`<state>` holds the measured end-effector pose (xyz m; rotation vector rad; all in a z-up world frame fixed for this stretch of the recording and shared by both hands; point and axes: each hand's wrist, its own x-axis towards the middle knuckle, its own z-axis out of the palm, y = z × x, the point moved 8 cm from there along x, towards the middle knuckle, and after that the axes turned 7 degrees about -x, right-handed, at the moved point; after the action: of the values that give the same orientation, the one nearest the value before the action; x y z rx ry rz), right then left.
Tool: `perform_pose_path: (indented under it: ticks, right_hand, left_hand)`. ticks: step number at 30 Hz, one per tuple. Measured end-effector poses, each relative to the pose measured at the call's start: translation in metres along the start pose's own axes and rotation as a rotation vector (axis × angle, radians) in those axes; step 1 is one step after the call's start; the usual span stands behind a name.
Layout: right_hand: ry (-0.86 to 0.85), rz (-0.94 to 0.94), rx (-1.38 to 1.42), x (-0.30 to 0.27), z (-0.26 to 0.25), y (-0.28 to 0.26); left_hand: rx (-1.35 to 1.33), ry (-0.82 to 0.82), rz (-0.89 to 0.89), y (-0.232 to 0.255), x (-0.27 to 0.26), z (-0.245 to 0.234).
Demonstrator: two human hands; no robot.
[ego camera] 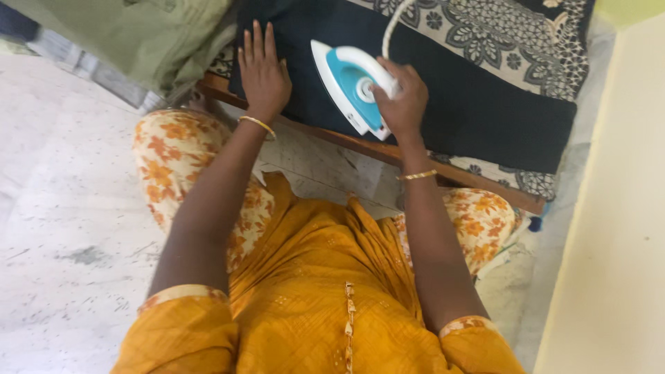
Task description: The person irons a pair of black trousers laid out on a low wooden bench. They use a blue and white electric iron to smooth the fabric, moving the iron back and forth across the garment while holding it in place with their left hand.
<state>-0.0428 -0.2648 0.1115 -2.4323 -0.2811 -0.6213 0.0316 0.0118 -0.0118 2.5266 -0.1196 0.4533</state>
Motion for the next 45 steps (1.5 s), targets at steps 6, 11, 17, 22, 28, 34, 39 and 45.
perform_pose_path:
  ticks: [6,11,17,22,28,34,39,45]
  right_hand:
    - [0.123,-0.044,-0.153,0.046,0.052,-0.014]
    - [-0.047,0.035,-0.233,0.046,0.031,0.014]
    - [-0.024,0.188,-0.346,-0.010,-0.059,0.100]
    - [0.041,0.258,-0.570,-0.060,-0.131,0.186]
    - [0.221,0.410,-0.725,-0.088,-0.175,0.256]
    - [0.200,0.180,-0.471,-0.064,-0.118,0.177]
    - [-0.005,0.233,-0.355,-0.043,-0.083,0.120]
    - [0.044,0.201,-0.529,-0.056,-0.128,0.181]
  left_hand:
    - [0.101,-0.156,-0.113,-0.006,-0.002,0.013]
    - [0.138,-0.182,-0.124,-0.001,0.002,0.003]
    - [0.098,-0.158,-0.110,-0.004,-0.003,0.010]
    - [0.081,-0.168,-0.101,-0.009,-0.001,0.016]
    - [0.010,-0.094,-0.061,-0.003,0.004,0.025]
    - [-0.139,-0.147,0.119,0.065,-0.005,0.056]
    - [-0.094,-0.303,0.111,0.098,-0.012,0.073]
    - [-0.013,-0.337,0.098,0.109,-0.012,0.062]
